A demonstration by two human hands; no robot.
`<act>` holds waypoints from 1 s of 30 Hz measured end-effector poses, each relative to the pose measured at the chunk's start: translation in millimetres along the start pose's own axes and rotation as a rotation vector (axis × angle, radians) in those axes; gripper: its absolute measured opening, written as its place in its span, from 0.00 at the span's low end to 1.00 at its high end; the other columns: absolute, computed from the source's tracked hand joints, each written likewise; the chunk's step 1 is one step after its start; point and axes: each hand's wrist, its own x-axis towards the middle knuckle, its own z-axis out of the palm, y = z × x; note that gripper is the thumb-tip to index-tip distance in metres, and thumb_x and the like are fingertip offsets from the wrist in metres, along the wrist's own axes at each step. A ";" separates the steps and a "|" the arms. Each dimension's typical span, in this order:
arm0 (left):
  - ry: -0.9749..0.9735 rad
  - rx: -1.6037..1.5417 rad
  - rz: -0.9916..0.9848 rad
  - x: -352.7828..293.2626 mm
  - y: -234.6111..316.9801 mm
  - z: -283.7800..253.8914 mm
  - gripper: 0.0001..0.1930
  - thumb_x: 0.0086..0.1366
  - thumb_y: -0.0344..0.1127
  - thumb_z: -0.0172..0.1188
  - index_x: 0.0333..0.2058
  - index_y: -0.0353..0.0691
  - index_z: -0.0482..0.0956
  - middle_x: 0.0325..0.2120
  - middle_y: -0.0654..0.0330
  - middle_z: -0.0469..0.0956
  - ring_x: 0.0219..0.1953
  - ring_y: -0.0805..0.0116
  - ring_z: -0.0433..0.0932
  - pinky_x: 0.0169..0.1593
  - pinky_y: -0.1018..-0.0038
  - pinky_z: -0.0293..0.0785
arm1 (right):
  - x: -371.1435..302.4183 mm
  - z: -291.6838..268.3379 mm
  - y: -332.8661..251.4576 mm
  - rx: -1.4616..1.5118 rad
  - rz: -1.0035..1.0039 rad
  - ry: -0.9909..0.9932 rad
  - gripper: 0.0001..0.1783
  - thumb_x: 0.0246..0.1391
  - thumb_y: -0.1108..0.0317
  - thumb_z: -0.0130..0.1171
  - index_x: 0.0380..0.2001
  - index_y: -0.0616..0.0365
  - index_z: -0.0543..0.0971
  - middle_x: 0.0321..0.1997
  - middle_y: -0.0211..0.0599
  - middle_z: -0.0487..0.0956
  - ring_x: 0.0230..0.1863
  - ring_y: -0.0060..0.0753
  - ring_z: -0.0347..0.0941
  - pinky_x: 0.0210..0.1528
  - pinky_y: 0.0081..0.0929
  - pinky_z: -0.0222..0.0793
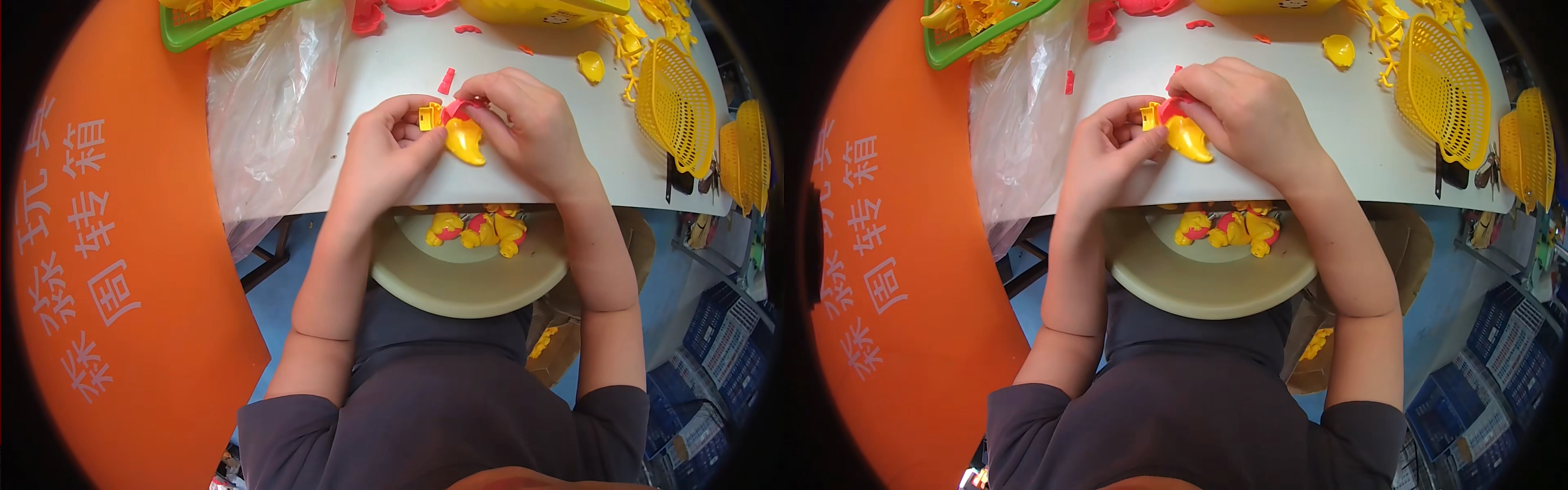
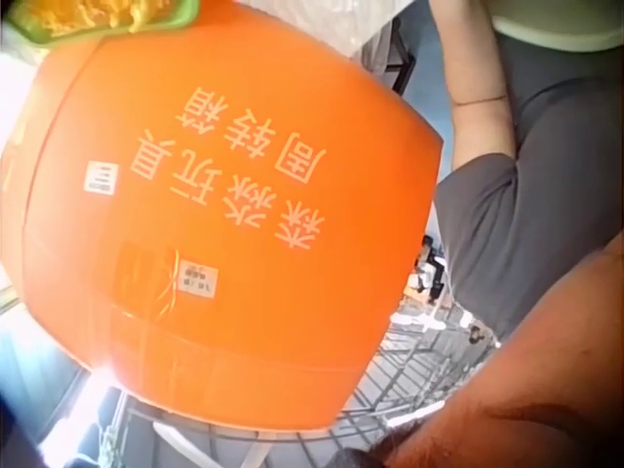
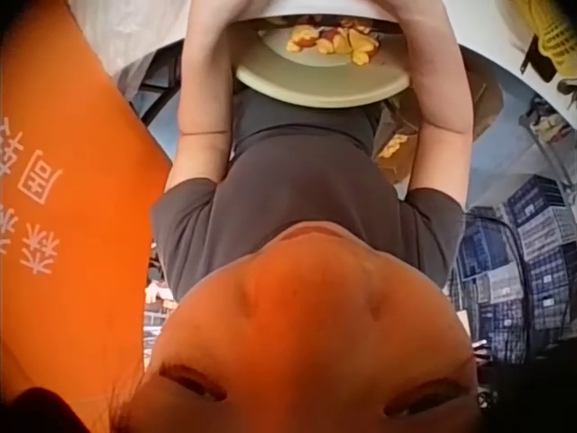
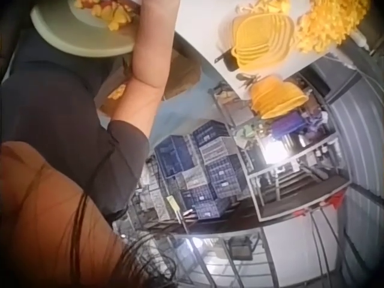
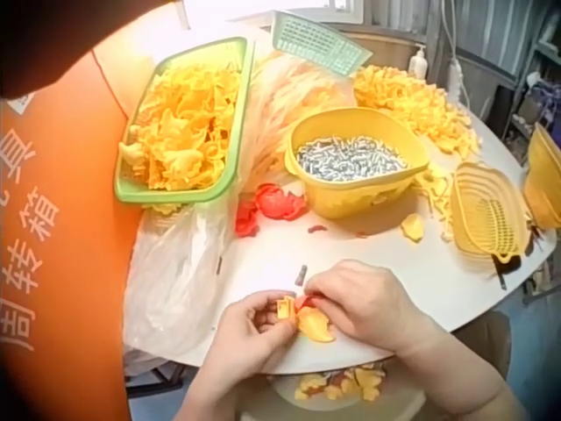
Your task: The person is assembling small yellow and red plastic toy parts at a workbench.
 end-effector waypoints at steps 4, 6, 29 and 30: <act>-0.125 -0.080 -0.046 8.8 -2.8 -11.3 0.15 0.67 0.28 0.60 0.49 0.23 0.76 0.34 0.57 0.82 0.31 0.77 0.79 0.38 0.80 0.78 | 4.7 2.5 -0.5 -0.031 -0.008 0.007 0.09 0.48 0.78 0.65 0.34 0.59 0.79 0.30 0.37 0.80 0.32 0.38 0.78 0.32 0.30 0.73; -0.134 -0.125 -0.046 8.6 -3.8 -11.2 0.15 0.67 0.29 0.60 0.49 0.23 0.76 0.35 0.56 0.82 0.32 0.76 0.80 0.39 0.79 0.79 | 4.2 1.2 -1.7 -0.017 0.012 0.007 0.08 0.48 0.77 0.66 0.33 0.59 0.78 0.29 0.37 0.80 0.31 0.38 0.77 0.32 0.29 0.73; -0.049 -0.101 -0.165 15.3 9.2 -6.7 0.12 0.64 0.28 0.55 0.40 0.24 0.79 0.29 0.56 0.81 0.27 0.75 0.77 0.36 0.79 0.75 | -3.4 3.7 1.9 -0.071 -0.018 -0.129 0.09 0.48 0.77 0.63 0.28 0.59 0.71 0.28 0.37 0.76 0.25 0.41 0.75 0.27 0.32 0.71; -0.049 -0.100 -0.165 15.1 8.8 -6.7 0.12 0.64 0.28 0.55 0.40 0.24 0.79 0.29 0.56 0.81 0.27 0.75 0.77 0.36 0.79 0.75 | -3.2 3.8 1.3 -0.071 -0.018 -0.129 0.09 0.48 0.77 0.63 0.28 0.59 0.71 0.28 0.37 0.76 0.25 0.41 0.75 0.27 0.32 0.71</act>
